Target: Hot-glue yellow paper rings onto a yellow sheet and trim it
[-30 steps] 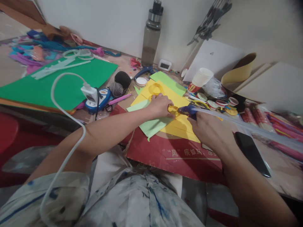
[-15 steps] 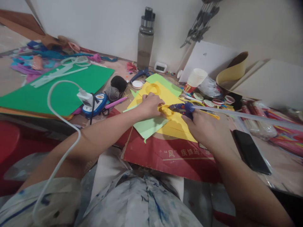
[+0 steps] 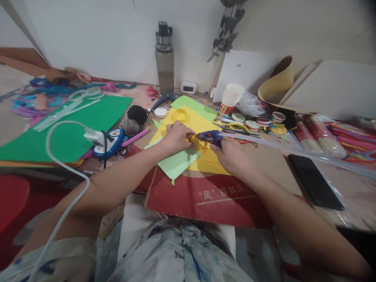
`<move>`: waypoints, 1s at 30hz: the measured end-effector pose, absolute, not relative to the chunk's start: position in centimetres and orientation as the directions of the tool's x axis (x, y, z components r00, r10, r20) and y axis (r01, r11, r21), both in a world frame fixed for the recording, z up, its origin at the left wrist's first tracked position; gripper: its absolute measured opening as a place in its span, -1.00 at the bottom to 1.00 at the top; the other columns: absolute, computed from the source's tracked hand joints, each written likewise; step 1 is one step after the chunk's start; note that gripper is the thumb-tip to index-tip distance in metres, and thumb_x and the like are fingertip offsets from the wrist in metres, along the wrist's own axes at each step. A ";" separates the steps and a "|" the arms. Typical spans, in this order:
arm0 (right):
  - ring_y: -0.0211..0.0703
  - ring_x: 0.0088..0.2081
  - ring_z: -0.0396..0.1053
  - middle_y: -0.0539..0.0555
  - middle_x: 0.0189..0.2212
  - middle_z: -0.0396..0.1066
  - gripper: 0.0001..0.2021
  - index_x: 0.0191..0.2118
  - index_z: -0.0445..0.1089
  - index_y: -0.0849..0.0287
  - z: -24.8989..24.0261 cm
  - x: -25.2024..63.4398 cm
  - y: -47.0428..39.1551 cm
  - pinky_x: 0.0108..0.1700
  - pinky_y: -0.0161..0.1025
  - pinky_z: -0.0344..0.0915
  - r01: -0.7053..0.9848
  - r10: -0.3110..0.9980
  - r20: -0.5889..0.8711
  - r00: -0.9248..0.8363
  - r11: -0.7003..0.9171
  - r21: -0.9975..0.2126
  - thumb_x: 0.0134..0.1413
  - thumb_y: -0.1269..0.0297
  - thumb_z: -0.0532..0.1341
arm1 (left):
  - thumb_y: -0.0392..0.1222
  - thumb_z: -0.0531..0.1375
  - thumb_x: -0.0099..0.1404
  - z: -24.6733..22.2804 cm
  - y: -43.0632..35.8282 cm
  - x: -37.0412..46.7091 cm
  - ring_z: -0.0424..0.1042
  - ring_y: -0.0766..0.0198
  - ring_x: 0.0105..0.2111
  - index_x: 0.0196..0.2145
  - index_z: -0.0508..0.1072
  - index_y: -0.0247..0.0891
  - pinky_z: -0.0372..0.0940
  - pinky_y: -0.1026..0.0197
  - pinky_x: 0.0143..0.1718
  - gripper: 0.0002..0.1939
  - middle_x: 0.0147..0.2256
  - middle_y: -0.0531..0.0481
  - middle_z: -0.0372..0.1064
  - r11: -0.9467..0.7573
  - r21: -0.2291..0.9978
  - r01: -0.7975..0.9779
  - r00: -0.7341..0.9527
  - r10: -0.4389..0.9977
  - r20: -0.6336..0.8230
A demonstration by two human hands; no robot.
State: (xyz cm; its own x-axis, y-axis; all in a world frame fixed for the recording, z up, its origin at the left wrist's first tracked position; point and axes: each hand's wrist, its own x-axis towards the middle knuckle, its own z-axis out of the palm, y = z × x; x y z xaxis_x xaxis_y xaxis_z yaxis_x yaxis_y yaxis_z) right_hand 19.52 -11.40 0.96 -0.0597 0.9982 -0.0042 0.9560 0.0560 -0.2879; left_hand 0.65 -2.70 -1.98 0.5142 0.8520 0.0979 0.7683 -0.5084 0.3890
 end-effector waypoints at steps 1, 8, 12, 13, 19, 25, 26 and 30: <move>0.13 0.05 0.43 0.35 -0.01 0.49 -0.69 0.01 0.40 0.31 0.8 19.6 -11.3 0.01 -0.11 0.28 0.949 0.998 0.005 -0.067 0.065 -0.309 0.34 0.24 0.05 | -0.04 0.38 0.11 -2.0 -2.7 0.7 0.29 -0.06 0.06 -0.08 0.59 -0.12 0.09 -0.06 -0.01 -0.61 -0.17 -0.06 0.58 -0.501 0.400 0.767 0.508 0.856 0.097; 0.15 0.01 0.44 0.36 -0.03 0.50 -0.70 -0.03 0.40 0.30 0.3 19.6 -11.2 -0.03 -0.11 0.29 0.934 0.999 -0.008 -0.045 0.039 -0.354 0.34 0.21 0.06 | -0.05 0.38 0.10 -1.7 -2.8 0.8 0.31 -0.05 0.06 -0.09 0.58 -0.14 0.11 -0.03 -0.04 -0.60 -0.17 -0.05 0.57 -0.478 0.397 0.783 0.491 0.868 0.077; 0.13 0.05 0.44 0.36 0.01 0.49 -0.71 0.01 0.38 0.31 0.4 19.6 -11.2 -0.01 -0.13 0.28 0.923 0.999 0.015 -0.033 0.037 -0.383 0.33 0.24 0.08 | -0.06 0.39 0.08 -1.7 -2.7 0.8 0.30 -0.06 0.07 -0.07 0.58 -0.14 0.12 -0.03 -0.03 -0.57 -0.17 -0.05 0.58 -0.467 0.408 0.784 0.481 0.873 0.074; 0.12 0.04 0.44 0.36 0.01 0.49 -0.71 0.01 0.38 0.31 0.4 19.6 -11.2 -0.01 -0.14 0.28 0.923 1.000 0.012 -0.023 0.026 -0.385 0.33 0.25 0.08 | -0.05 0.39 0.07 -1.8 -2.7 0.8 0.30 -0.06 0.08 -0.07 0.58 -0.15 0.12 -0.04 -0.03 -0.57 -0.17 -0.05 0.58 -0.469 0.411 0.782 0.482 0.872 0.078; 0.17 0.01 0.45 0.40 -0.02 0.50 -0.70 -0.01 0.38 0.33 0.1 19.6 -11.1 -0.06 -0.10 0.30 0.921 1.000 0.000 0.000 0.000 -0.390 0.32 0.21 0.08 | -0.04 0.38 0.07 -2.1 -2.5 0.7 0.32 -0.04 0.05 -0.10 0.60 -0.12 0.11 -0.03 -0.02 -0.60 -0.19 -0.03 0.58 -0.484 0.413 0.772 0.491 0.866 0.097; 0.14 0.04 0.44 0.35 -0.01 0.50 -0.71 0.01 0.37 0.31 0.0 20.2 -10.9 -0.03 -0.13 0.30 0.894 0.998 -0.003 -0.067 0.058 -0.445 0.29 0.25 0.12 | -0.07 0.37 0.08 -1.8 -2.6 0.8 0.31 -0.05 0.08 -0.08 0.58 -0.14 0.13 -0.05 0.01 -0.59 -0.16 -0.06 0.57 -0.467 0.398 0.790 0.480 0.874 0.073; 0.14 0.04 0.44 0.34 -0.01 0.51 -0.72 0.01 0.37 0.30 0.2 20.3 -10.8 -0.04 -0.14 0.30 0.892 0.997 0.000 -0.076 0.068 -0.448 0.29 0.26 0.12 | -0.07 0.37 0.09 -1.7 -2.7 0.8 0.31 -0.05 0.07 -0.08 0.58 -0.14 0.13 -0.05 0.01 -0.60 -0.16 -0.06 0.57 -0.465 0.401 0.789 0.480 0.874 0.070; 0.11 -0.05 0.47 0.29 -0.07 0.53 -0.77 -0.05 0.40 0.24 1.8 20.9 -10.6 -0.10 -0.17 0.30 0.909 0.998 0.029 -0.059 0.066 -0.411 0.28 0.25 0.12 | -0.07 0.40 0.08 -1.8 -2.6 0.8 0.32 -0.06 0.07 -0.08 0.58 -0.14 0.14 -0.07 0.01 -0.59 -0.19 -0.06 0.57 -0.461 0.404 0.790 0.474 0.877 0.073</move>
